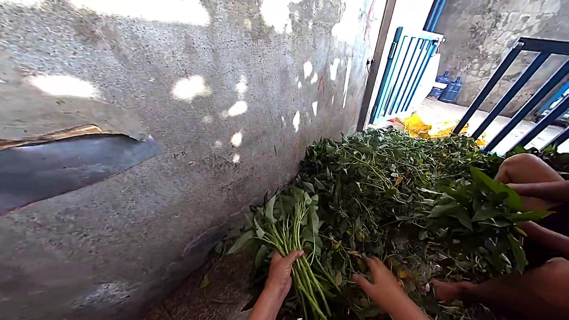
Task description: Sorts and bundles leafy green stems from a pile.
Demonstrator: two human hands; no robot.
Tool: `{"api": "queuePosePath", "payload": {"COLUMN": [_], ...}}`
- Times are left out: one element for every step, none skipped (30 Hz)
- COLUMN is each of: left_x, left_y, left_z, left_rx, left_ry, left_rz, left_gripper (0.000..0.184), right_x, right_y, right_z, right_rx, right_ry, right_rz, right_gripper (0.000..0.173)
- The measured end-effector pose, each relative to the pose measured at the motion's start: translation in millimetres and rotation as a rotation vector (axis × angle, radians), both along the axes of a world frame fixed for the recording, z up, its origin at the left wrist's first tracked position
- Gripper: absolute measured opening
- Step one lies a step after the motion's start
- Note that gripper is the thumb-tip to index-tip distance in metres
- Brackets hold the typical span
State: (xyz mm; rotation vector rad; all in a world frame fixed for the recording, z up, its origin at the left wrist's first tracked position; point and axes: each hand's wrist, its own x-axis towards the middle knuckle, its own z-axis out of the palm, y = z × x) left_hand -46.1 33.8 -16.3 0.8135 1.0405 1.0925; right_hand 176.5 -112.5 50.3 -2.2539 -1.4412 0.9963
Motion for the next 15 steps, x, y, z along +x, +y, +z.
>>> {"api": "queuePosePath", "payload": {"left_x": [7.8,16.5,25.4,33.5,40.4,44.9,47.1,47.6,47.0,46.0,44.9,43.3,41.3,39.9,38.9], "left_y": [-7.3,-16.4,-26.0,-35.5,-43.8,-50.0,-54.3,-57.3,-59.8,-60.7,-60.4,-59.9,-59.8,-59.3,-57.6], "left_z": [4.2,10.5,17.5,24.0,30.1,34.8,37.3,38.7,39.3,39.6,39.8,38.6,35.9,33.4,31.0], "left_rx": [0.022,0.038,0.047,0.051,0.042,0.021,-0.013,-0.058,-0.111,-0.16,-0.197,-0.216,-0.216,-0.201,-0.177], "left_ry": [0.033,0.07,0.105,0.13,0.145,0.14,0.114,0.073,0.025,-0.027,-0.074,-0.113,-0.133,-0.133,-0.116], "left_rz": [-0.044,-0.087,-0.119,-0.129,-0.123,-0.111,-0.087,-0.06,-0.039,-0.023,-0.013,-0.012,-0.021,-0.039,-0.066], "left_gripper": [0.068,0.074,0.08,0.083,0.084,0.084,0.083,0.08,0.075,0.069,0.064,0.061,0.059,0.059,0.06], "right_x": [-12.5,-26.5,-39.4,-50.5,-58.9,-64.7,-68.2,-70.7,-72.2,-72.4,-71.4,-70.8,-71.0,-70.7,-69.7], "right_y": [2.4,5.8,9.4,12.2,14.1,14.8,14.6,13.7,12.8,13.2,15.1,17.1,18.0,18.5,19.2], "right_z": [-0.5,-3.7,-12.0,-22.6,-33.2,-42.0,-48.3,-52.6,-54.9,-56.1,-57.3,-58.4,-60.4,-61.5,-62.6], "right_rx": [0.075,0.107,0.122,0.14,0.161,0.189,0.218,0.248,0.265,0.261,0.234,0.195,0.155,0.117,0.083], "right_ry": [0.15,0.282,0.359,0.391,0.409,0.441,0.483,0.523,0.556,0.584,0.624,0.695,0.785,0.872,0.936], "right_rz": [0.013,0.028,0.038,0.04,0.036,0.023,0.018,0.018,0.02,0.023,0.028,0.024,0.01,-0.009,-0.028], "right_gripper": [0.07,0.076,0.082,0.087,0.09,0.091,0.091,0.088,0.083,0.077,0.072,0.066,0.061,0.059,0.057]}}
